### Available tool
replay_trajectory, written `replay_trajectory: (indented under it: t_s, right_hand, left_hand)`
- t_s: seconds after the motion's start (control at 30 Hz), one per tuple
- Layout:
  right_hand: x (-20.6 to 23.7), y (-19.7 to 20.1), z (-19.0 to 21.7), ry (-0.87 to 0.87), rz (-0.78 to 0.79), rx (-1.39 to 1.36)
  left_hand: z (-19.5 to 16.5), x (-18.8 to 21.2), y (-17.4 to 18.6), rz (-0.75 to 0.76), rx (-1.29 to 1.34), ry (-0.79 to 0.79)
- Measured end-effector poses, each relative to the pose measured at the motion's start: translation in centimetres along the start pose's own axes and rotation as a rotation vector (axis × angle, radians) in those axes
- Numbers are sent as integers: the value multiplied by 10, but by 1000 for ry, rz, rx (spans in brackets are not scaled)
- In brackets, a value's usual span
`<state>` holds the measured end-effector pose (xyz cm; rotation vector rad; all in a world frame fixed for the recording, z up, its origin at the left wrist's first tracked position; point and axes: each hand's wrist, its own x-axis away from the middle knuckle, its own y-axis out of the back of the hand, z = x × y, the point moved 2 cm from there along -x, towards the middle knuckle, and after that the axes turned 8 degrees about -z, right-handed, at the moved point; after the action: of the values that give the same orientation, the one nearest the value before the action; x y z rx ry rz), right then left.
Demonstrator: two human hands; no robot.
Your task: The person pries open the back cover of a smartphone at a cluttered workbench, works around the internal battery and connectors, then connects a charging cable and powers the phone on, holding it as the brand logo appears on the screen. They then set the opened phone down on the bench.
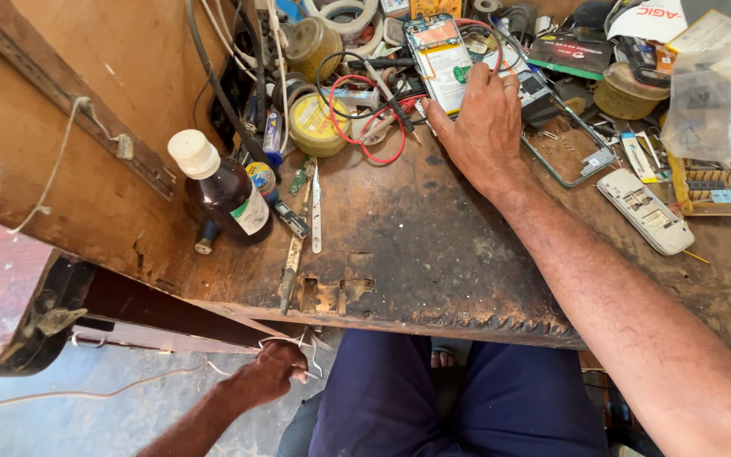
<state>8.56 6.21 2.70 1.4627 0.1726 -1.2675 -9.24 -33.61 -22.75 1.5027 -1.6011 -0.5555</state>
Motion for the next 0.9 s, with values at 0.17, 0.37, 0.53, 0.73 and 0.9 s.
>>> replay_trajectory:
  t_s: [0.17, 0.37, 0.53, 0.73, 0.9]
  right_hand:
    - [0, 0, 1, -19, 7, -2]
    - [-1, 2, 2, -10, -2, 3]
    - [-1, 5, 5, -29, 22, 2]
    - [-4, 8, 7, -26, 41, -6]
    - [-2, 10, 6, -54, 69, -21]
  left_hand:
    - [-11, 2, 17, 164, 46, 254]
    - [-27, 1, 27, 102, 41, 198]
    - [-39, 0, 39, 80, 251, 234]
    - [-51, 0, 50, -23, 475, 289]
    - [-60, 4, 53, -46, 569, 330]
